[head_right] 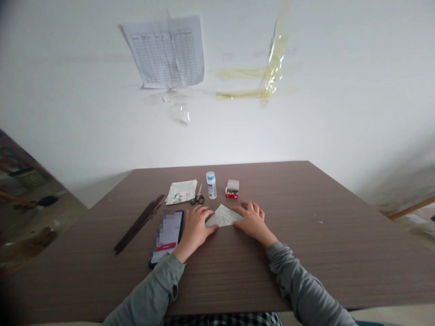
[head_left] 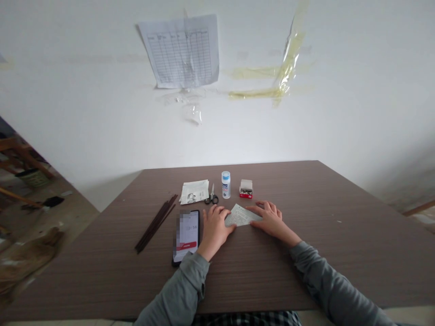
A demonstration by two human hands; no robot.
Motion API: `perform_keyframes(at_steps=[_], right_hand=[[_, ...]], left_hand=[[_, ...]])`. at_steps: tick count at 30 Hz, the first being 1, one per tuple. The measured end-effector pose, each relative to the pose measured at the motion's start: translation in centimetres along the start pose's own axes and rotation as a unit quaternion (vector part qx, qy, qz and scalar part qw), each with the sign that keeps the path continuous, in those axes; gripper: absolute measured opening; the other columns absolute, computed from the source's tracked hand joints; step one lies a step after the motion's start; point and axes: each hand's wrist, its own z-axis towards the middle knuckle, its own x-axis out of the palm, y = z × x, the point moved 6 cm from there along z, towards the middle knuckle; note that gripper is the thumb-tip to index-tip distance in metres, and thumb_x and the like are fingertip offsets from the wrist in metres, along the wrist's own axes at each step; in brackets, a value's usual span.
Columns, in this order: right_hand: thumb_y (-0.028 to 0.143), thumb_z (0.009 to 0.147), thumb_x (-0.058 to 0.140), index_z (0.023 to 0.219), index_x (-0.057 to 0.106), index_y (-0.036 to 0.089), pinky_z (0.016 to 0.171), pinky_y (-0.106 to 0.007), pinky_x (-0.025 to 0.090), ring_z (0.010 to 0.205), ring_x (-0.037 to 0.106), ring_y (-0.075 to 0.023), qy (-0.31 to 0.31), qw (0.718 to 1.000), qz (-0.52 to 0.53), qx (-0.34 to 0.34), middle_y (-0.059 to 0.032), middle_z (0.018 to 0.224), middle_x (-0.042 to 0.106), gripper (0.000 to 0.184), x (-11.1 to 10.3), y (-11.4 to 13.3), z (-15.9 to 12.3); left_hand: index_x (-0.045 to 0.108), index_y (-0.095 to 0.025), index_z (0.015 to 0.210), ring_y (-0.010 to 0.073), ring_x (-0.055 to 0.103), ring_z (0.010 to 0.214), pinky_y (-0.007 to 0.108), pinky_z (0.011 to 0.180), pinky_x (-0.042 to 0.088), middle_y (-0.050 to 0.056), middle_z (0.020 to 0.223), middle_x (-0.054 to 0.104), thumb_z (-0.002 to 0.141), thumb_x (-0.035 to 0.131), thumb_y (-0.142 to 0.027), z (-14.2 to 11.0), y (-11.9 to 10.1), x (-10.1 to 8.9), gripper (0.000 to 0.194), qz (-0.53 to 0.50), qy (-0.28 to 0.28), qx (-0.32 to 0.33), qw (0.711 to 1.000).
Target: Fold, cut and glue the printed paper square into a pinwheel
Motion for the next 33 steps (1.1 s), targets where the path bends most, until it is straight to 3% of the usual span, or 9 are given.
perform_keyframes(at_steps=[13,24,33], right_hand=[[0.047,0.101,0.086,0.172,0.086,0.058,0.15,-0.081,0.043,0.191,0.045,-0.054,-0.005,1.0,-0.007,0.002,-0.0036,0.194,0.068,0.072,-1.1,-1.3,0.3],[0.031,0.099,0.081,0.174,0.085,0.054,0.15,-0.077,0.046,0.19,0.048,-0.0506,0.011,1.0,0.002,0.007,-0.003,0.198,0.067,0.079,-1.7,-2.8,0.6],[0.029,0.099,0.079,0.172,0.087,0.052,0.148,-0.075,0.051,0.186,0.052,-0.0493,0.017,1.0,-0.006,-0.004,-0.003,0.198,0.068,0.077,-2.6,-3.2,0.4]], left_hand=[[0.097,-0.036,0.138,0.0508,0.062,0.182,0.08,0.16,0.04,0.011,0.173,0.087,0.104,0.097,-0.02,-0.4,1.5,-0.6,0.038,-0.001,-0.004,-0.025,1.0],[0.095,-0.033,0.143,0.0476,0.058,0.189,0.085,0.156,0.041,0.013,0.183,0.081,0.102,0.098,-0.014,-0.6,2.9,-2.5,0.045,0.012,0.026,-0.037,0.999],[0.094,-0.033,0.148,0.0489,0.049,0.195,0.084,0.157,0.039,0.013,0.191,0.075,0.105,0.094,-0.013,-0.7,3.7,-3.4,0.048,0.025,0.063,-0.047,0.997]])
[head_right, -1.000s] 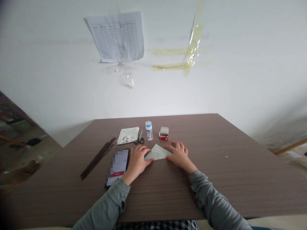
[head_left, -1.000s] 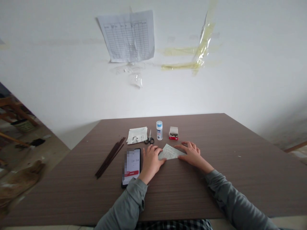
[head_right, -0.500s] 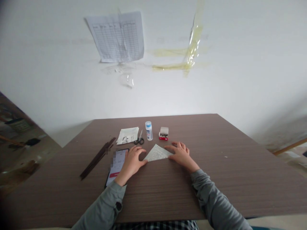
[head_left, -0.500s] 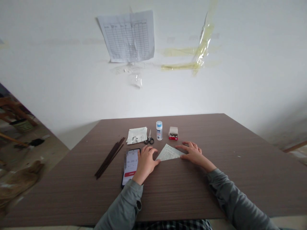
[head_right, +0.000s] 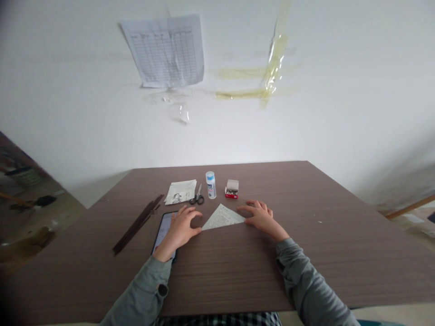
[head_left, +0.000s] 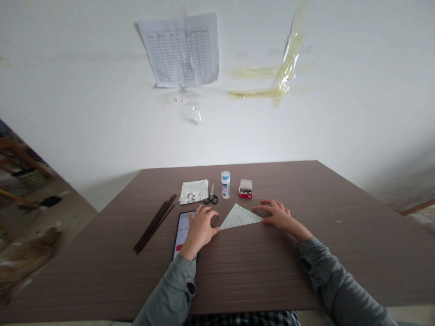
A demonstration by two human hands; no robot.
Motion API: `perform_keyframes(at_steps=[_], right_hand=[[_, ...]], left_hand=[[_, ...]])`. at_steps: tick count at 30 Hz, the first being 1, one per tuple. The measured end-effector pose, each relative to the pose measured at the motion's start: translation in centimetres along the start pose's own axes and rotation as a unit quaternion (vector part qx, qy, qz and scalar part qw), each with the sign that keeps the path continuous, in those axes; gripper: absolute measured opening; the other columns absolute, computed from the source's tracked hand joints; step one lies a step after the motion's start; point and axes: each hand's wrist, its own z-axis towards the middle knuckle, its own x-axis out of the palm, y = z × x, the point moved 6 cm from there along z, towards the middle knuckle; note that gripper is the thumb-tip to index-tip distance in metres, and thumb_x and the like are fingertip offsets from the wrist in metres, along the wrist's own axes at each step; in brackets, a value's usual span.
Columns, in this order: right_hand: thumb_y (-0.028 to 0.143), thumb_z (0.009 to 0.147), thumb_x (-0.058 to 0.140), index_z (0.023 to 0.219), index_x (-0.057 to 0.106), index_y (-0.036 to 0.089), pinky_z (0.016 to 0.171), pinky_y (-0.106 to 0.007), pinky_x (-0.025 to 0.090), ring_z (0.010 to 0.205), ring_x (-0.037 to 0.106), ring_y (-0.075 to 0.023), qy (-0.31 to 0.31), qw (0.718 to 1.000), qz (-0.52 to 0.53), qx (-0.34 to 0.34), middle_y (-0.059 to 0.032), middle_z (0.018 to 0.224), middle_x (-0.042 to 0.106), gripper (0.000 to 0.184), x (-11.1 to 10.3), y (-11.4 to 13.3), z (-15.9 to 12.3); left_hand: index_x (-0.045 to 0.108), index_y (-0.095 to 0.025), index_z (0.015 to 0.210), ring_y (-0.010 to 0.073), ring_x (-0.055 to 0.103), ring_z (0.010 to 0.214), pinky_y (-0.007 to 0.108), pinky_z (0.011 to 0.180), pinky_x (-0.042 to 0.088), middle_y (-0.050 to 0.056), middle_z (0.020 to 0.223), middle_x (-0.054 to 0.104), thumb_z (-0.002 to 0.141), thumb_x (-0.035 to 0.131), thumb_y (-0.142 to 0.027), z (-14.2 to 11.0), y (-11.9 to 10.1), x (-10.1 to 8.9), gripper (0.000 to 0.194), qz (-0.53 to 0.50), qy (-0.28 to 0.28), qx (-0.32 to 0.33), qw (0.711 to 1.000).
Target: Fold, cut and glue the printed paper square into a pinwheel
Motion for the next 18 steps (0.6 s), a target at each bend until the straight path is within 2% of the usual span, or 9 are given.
perform_keyframes(at_steps=[4,7,13,18], right_hand=[[0.025,0.1,0.076,0.174,0.087,0.046,0.152,-0.076,0.045,0.192,0.045,-0.0494,0.019,1.0,0.008,-0.007,-0.0057,0.203,0.062,0.077,-0.2,-0.3,0.0],[0.023,0.101,0.076,0.172,0.089,0.046,0.153,-0.076,0.045,0.192,0.047,-0.0505,0.019,1.0,0.011,-0.011,-0.0059,0.203,0.063,0.076,-0.3,-0.4,0.1],[0.023,0.101,0.077,0.171,0.089,0.046,0.151,-0.081,0.047,0.191,0.048,-0.0514,0.016,1.0,0.009,-0.019,-0.0068,0.202,0.064,0.075,0.1,-0.7,0.3],[0.026,0.102,0.078,0.17,0.09,0.042,0.148,-0.086,0.05,0.188,0.054,-0.0518,-0.007,0.999,0.015,-0.032,-0.009,0.198,0.069,0.071,0.6,-1.6,0.6]], left_hand=[[0.093,-0.034,0.152,0.0492,0.043,0.198,0.084,0.16,0.035,0.013,0.197,0.07,0.106,0.094,-0.017,0.0,0.2,-0.2,0.05,0.007,0.026,-0.01,1.0],[0.093,-0.034,0.154,0.0481,0.041,0.199,0.083,0.161,0.032,0.013,0.199,0.068,0.107,0.093,-0.018,0.0,0.3,-0.3,0.049,0.009,0.031,-0.014,0.999],[0.095,-0.035,0.146,0.0497,0.046,0.197,0.084,0.159,0.035,0.012,0.194,0.073,0.102,0.096,-0.014,0.3,0.7,-0.1,0.049,-0.007,0.012,-0.003,1.0],[0.093,-0.032,0.151,0.0491,0.048,0.195,0.084,0.157,0.038,0.014,0.191,0.075,0.104,0.094,-0.013,0.4,0.6,0.4,0.05,-0.013,-0.002,0.007,1.0]])
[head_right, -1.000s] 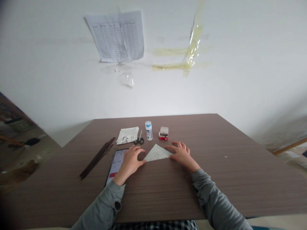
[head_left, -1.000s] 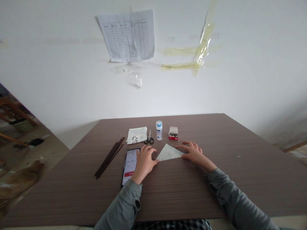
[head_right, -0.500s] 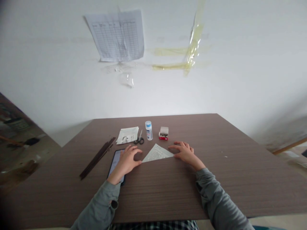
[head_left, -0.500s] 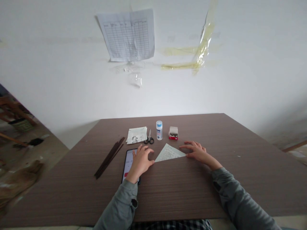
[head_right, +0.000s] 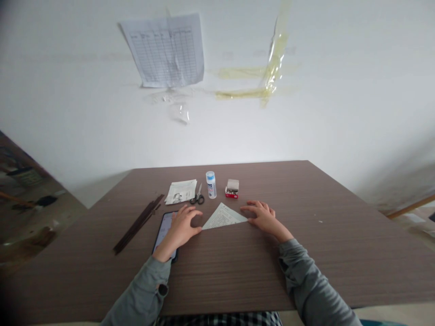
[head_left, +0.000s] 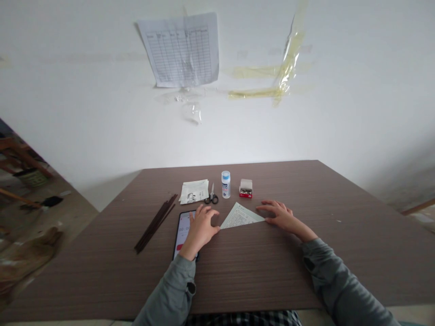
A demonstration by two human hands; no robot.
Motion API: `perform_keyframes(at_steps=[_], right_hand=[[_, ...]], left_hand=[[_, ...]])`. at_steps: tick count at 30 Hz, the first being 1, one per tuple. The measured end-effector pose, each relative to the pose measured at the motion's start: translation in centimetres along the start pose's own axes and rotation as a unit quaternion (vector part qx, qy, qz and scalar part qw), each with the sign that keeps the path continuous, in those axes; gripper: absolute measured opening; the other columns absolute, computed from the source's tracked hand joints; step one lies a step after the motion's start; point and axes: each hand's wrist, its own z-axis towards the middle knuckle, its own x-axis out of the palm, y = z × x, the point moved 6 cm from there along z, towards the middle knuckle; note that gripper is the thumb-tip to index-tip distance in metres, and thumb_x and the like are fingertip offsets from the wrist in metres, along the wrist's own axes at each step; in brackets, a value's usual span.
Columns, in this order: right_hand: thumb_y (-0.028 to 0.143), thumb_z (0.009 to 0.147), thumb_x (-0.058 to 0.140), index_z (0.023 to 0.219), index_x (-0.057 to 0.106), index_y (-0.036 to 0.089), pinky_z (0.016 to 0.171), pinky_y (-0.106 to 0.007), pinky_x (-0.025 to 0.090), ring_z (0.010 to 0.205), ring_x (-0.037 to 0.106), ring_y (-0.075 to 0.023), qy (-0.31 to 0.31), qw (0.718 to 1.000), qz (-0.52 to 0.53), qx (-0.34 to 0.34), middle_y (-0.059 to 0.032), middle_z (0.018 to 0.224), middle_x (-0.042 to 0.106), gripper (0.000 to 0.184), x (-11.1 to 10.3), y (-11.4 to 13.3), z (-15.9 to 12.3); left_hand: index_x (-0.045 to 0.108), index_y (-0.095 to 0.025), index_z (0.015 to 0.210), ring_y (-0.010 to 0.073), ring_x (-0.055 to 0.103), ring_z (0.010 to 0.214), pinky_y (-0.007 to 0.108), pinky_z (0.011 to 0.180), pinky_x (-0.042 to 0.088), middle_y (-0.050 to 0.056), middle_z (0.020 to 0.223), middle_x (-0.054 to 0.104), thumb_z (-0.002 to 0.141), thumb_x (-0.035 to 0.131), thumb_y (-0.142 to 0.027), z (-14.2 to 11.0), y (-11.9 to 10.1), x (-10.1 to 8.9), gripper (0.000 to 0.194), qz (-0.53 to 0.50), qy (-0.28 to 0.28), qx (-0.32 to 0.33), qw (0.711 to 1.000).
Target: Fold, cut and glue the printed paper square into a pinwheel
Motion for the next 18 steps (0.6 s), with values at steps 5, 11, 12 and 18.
perform_keyframes(at_steps=[5,11,12,18], right_hand=[[0.039,0.106,0.082,0.164,0.094,0.043,0.146,-0.087,0.051,0.185,0.056,-0.0557,-0.031,0.999,0.036,-0.01,-0.0094,0.19,0.077,0.06,0.8,-1.1,0.2],[0.044,0.109,0.088,0.149,0.101,0.045,0.139,-0.086,0.057,0.179,0.061,-0.0572,-0.097,0.993,0.05,-0.038,-0.0106,0.174,0.087,0.042,1.7,-0.7,0.4],[0.043,0.11,0.088,0.147,0.102,0.045,0.14,-0.085,0.057,0.178,0.061,-0.0564,-0.1,0.993,0.05,-0.043,-0.0106,0.173,0.088,0.04,1.8,-0.4,0.3],[0.036,0.109,0.087,0.143,0.104,0.042,0.142,-0.084,0.055,0.177,0.062,-0.0548,-0.097,0.992,0.05,-0.067,-0.0124,0.171,0.088,0.039,2.5,0.3,0.2]], left_hand=[[0.095,-0.029,0.151,0.0473,0.057,0.188,0.076,0.155,0.045,0.015,0.184,0.08,0.113,0.093,-0.023,0.1,-0.6,0.6,0.039,-0.013,-0.045,0.024,0.999],[0.097,-0.028,0.15,0.0539,0.058,0.187,0.082,0.154,0.046,0.019,0.182,0.081,0.108,0.099,-0.027,0.1,-1.4,1.5,0.042,-0.015,-0.053,0.049,0.997],[0.098,-0.028,0.149,0.0546,0.058,0.187,0.083,0.153,0.046,0.019,0.182,0.081,0.107,0.1,-0.027,0.1,-1.5,1.6,0.042,-0.018,-0.053,0.054,0.997],[0.098,-0.03,0.147,0.0543,0.058,0.186,0.087,0.151,0.046,0.018,0.179,0.083,0.106,0.099,-0.025,0.1,-1.6,2.3,0.042,-0.026,-0.047,0.07,0.996]])
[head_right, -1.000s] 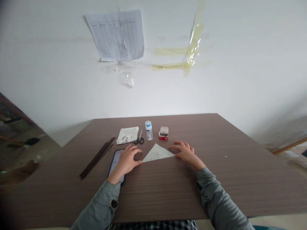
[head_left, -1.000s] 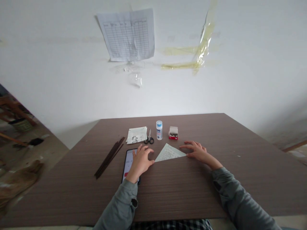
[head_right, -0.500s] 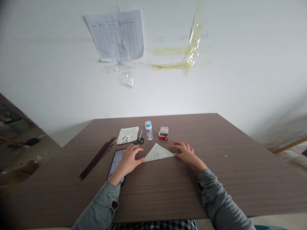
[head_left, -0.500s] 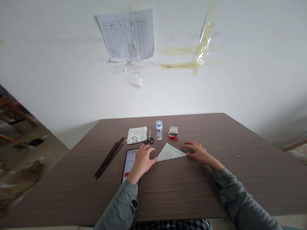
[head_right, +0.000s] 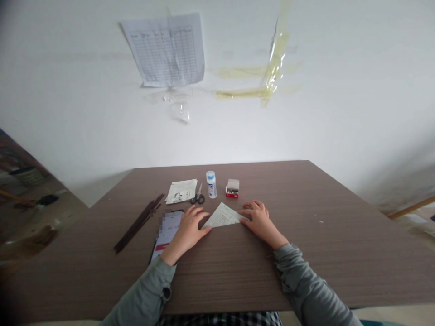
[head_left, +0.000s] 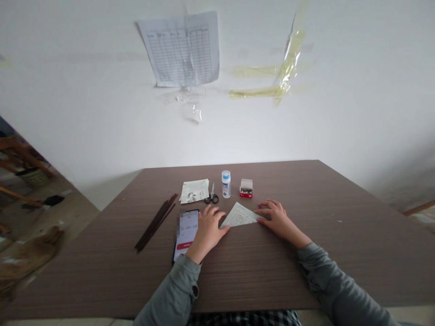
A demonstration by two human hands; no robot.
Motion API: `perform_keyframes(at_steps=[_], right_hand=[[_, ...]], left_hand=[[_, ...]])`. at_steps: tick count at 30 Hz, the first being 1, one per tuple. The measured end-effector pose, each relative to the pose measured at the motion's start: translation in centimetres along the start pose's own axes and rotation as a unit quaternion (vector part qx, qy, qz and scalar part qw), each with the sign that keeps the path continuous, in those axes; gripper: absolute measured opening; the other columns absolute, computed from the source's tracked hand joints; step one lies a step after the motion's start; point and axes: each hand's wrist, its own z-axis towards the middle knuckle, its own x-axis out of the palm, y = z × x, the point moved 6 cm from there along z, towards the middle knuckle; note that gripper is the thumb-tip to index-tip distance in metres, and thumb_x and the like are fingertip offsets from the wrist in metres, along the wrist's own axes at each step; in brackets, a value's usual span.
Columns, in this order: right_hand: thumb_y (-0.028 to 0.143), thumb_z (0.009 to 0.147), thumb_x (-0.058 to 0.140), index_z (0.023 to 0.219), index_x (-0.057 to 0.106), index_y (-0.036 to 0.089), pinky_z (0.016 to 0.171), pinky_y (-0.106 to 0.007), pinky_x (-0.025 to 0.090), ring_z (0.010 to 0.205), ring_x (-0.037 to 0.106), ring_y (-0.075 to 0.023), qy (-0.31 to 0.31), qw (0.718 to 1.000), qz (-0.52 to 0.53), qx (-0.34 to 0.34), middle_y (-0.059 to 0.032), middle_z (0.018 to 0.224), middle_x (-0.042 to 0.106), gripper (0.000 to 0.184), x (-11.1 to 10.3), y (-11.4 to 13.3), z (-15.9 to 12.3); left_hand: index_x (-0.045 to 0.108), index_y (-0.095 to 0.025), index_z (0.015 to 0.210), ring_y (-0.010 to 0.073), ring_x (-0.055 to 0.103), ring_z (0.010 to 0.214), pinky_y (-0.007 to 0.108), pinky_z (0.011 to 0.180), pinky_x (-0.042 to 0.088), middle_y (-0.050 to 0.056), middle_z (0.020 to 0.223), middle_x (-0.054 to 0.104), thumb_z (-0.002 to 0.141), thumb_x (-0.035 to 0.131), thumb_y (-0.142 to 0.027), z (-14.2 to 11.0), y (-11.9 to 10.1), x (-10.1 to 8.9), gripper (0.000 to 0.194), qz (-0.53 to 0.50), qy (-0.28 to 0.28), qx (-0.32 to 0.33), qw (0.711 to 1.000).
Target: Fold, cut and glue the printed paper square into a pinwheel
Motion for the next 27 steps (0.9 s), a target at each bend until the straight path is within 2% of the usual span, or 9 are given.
perform_keyframes(at_steps=[4,10,18,23,27], right_hand=[[0.034,0.107,0.088,0.141,0.104,0.042,0.142,-0.084,0.055,0.175,0.063,-0.0542,-0.005,1.0,0.007,-0.009,-0.0128,0.168,0.089,0.038,0.2,-0.2,0.1],[0.034,0.105,0.091,0.135,0.106,0.041,0.139,-0.078,0.059,0.168,0.068,-0.0517,-0.02,0.999,0.023,-0.026,-0.0123,0.161,0.092,0.034,0.0,-0.2,0.3],[0.034,0.103,0.092,0.13,0.105,0.036,0.145,-0.074,0.055,0.169,0.069,-0.0499,-0.016,0.999,0.033,-0.03,-0.0112,0.158,0.093,0.03,-0.8,0.5,0.1],[0.029,0.1,0.091,0.12,0.104,0.033,0.144,-0.07,0.056,0.159,0.075,-0.0461,-0.028,0.997,0.055,-0.049,-0.0112,0.147,0.095,0.024,-1.4,1.3,0.0],[0.025,0.098,0.089,0.117,0.102,0.031,0.137,-0.064,0.061,0.147,0.082,-0.0436,-0.018,0.996,0.07,-0.051,-0.0113,0.136,0.098,0.024,-1.7,2.0,-0.1]], left_hand=[[0.098,-0.03,0.146,0.0533,0.059,0.186,0.086,0.152,0.046,0.018,0.179,0.083,0.106,0.097,-0.021,0.1,0.1,0.1,0.041,0.0,0.0,-0.005,1.0],[0.1,-0.029,0.138,0.0514,0.063,0.182,0.082,0.153,0.047,0.017,0.174,0.085,0.105,0.098,-0.02,0.1,0.0,0.0,0.035,-0.002,-0.009,-0.007,1.0],[0.1,-0.028,0.133,0.0497,0.066,0.18,0.082,0.155,0.044,0.017,0.172,0.087,0.103,0.098,-0.016,-0.1,-0.2,-0.3,0.032,-0.021,-0.019,0.005,1.0],[0.1,-0.027,0.136,0.0487,0.064,0.183,0.078,0.155,0.046,0.017,0.174,0.086,0.104,0.096,-0.014,-0.1,-0.6,-0.5,0.035,-0.015,-0.009,0.002,1.0],[0.1,-0.027,0.136,0.0488,0.064,0.183,0.078,0.155,0.046,0.017,0.175,0.086,0.104,0.096,-0.012,-0.1,-0.9,-0.5,0.036,-0.013,-0.004,-0.001,1.0]])
